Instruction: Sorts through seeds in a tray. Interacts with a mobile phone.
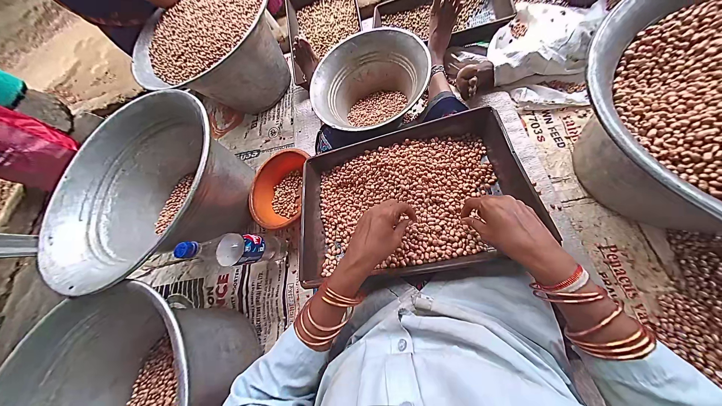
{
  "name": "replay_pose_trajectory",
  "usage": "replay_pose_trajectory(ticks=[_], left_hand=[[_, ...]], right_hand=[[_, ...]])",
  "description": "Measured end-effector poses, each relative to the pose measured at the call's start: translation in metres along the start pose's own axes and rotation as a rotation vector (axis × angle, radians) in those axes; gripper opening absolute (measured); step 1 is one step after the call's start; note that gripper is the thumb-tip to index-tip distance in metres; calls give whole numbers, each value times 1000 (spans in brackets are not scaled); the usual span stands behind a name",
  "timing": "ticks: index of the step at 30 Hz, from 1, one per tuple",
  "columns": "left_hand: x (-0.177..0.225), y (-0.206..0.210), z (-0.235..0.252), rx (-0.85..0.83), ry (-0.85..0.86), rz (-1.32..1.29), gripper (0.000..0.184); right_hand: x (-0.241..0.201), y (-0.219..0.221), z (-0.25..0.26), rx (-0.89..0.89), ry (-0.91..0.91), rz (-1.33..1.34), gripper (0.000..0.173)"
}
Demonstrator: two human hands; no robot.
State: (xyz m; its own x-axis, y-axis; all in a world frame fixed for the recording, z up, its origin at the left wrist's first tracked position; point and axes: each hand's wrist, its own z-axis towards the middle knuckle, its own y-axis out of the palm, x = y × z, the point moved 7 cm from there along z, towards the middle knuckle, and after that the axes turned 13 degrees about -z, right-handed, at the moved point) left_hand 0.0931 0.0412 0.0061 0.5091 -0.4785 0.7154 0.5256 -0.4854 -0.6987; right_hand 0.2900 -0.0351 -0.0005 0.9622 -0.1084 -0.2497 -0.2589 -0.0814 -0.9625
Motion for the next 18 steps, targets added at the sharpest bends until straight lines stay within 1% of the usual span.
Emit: replay_pose_trajectory(ticks=[3,6,13,15,18], left_hand=[[-9,-17,-8,14,-35,45,9],[-16,-12,-21,-25,-58,74,12],[-25,8,-26,-72,-179,147,17],[-28,8,-24,-88,-202,130,17],[-36,4,-23,-124,-224,80,17]], right_hand=[[-15,-14,-4,26,-67,9,5],[-34,-17,-10,-9,-144,9,7],[-69,1,-24,-109,-348,-13,10],[-76,6,-26,-81,-397,-23,11],[-78,10,-26,-57,-407,-48,12]])
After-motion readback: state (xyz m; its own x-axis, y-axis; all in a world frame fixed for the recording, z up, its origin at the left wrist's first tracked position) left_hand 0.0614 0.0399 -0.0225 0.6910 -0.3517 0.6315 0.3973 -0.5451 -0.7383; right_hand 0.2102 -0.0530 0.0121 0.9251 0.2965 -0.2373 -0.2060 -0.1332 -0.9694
